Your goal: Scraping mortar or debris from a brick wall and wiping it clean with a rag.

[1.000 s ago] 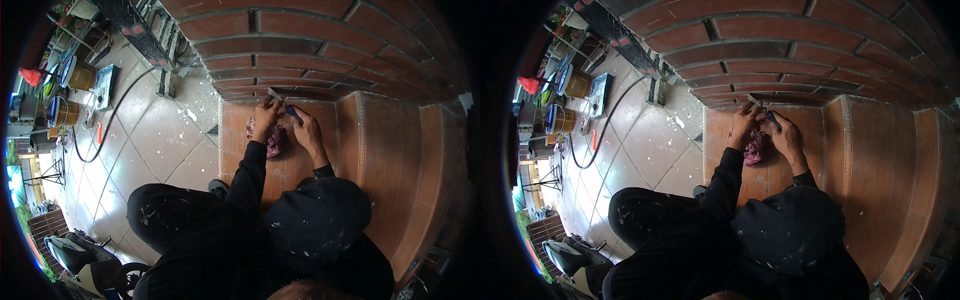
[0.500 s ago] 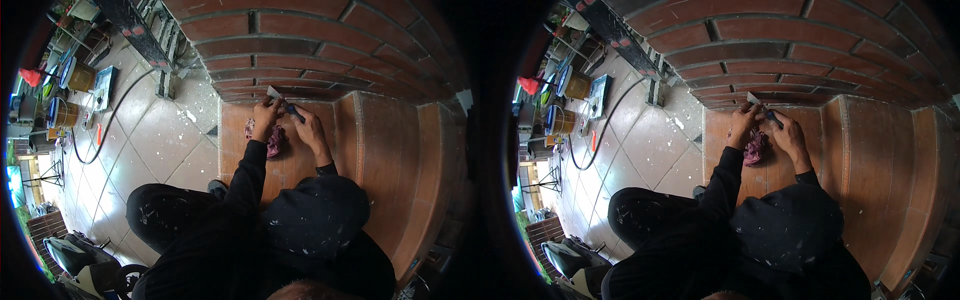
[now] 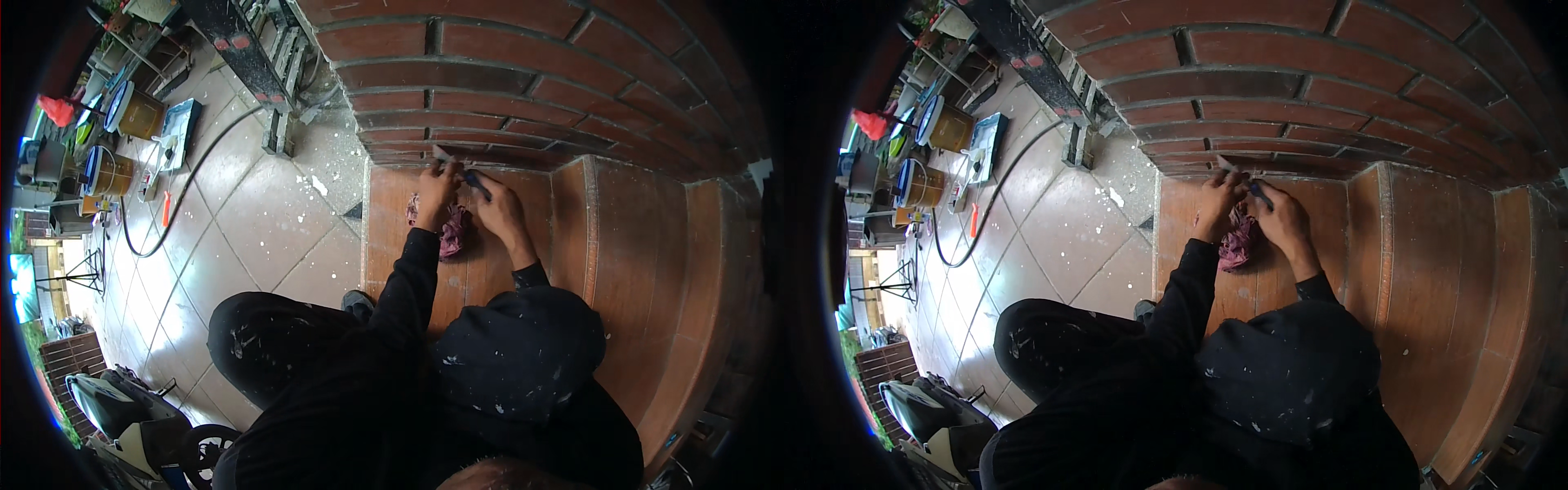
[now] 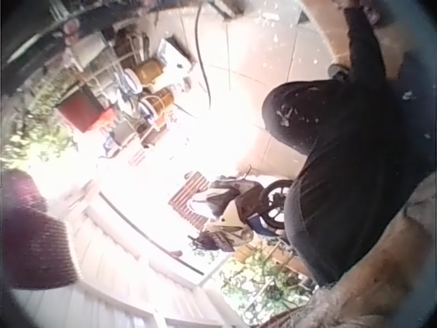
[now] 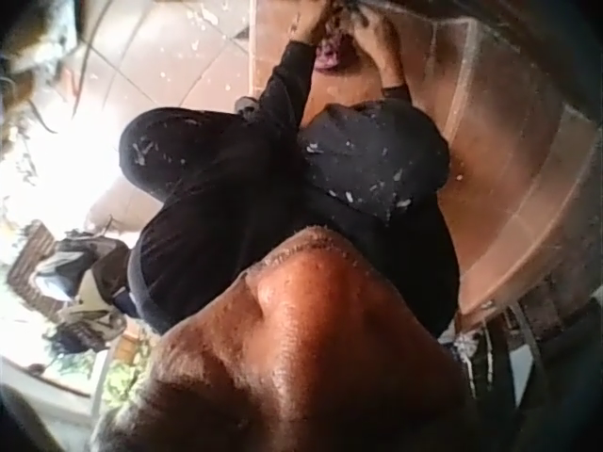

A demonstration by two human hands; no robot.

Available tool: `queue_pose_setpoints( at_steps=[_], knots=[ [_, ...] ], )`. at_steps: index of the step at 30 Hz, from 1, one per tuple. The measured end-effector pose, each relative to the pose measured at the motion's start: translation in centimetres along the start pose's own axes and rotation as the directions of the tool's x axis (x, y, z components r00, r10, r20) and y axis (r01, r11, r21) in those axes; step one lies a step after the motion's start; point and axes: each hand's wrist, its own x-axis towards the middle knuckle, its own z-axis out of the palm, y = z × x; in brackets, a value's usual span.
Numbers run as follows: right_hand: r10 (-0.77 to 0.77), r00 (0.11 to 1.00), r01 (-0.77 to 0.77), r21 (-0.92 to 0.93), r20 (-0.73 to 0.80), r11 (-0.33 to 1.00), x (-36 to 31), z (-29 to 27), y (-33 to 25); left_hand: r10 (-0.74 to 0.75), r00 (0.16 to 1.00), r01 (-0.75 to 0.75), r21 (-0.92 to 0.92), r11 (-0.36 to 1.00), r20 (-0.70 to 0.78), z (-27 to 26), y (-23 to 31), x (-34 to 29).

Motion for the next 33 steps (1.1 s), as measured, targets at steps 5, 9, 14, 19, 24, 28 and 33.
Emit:
queue_pose_setpoints(
  at_steps=[5,9,14,19,24,28,33],
  knots=[
    [-0.149,0.989,0.149,-0.012,0.005,0.989,1.1,5.1,-0.3,-0.100,0.990,0.064,-0.312,0.948,-0.100,-3.9,-0.9,0.1],
    [-0.130,0.992,0.130,0.041,0.002,0.991,1.6,7.0,-0.5,-0.070,0.994,0.048,-0.244,0.969,-0.080,-5.1,-0.7,0.2],
    [-0.119,0.990,0.123,-0.043,0.079,0.992,1.5,7.2,-1.1,-0.084,0.984,0.027,-0.338,0.941,-0.154,-5.6,-0.7,0.4],
    [-0.079,0.997,0.077,0.092,0.016,0.993,1.5,6.8,-1.1,-0.026,0.983,-0.011,-0.197,0.980,-0.182,-5.3,-1.0,-0.1],
    [-0.121,0.989,0.118,0.037,0.081,0.992,2.1,6.7,-0.9,-0.078,0.944,0.001,-0.233,0.973,-0.322,-5.0,-0.7,-0.4],
    [-0.085,0.993,0.073,0.137,0.085,0.988,2.3,6.6,-1.0,-0.071,0.945,-0.003,-0.226,0.974,-0.319,-4.9,-0.4,-0.5],
    [-0.150,0.983,0.145,0.056,0.107,0.988,2.4,6.6,-1.4,-0.040,0.926,-0.017,-0.145,0.989,-0.375,-4.9,-0.2,-0.6]
  ],
)
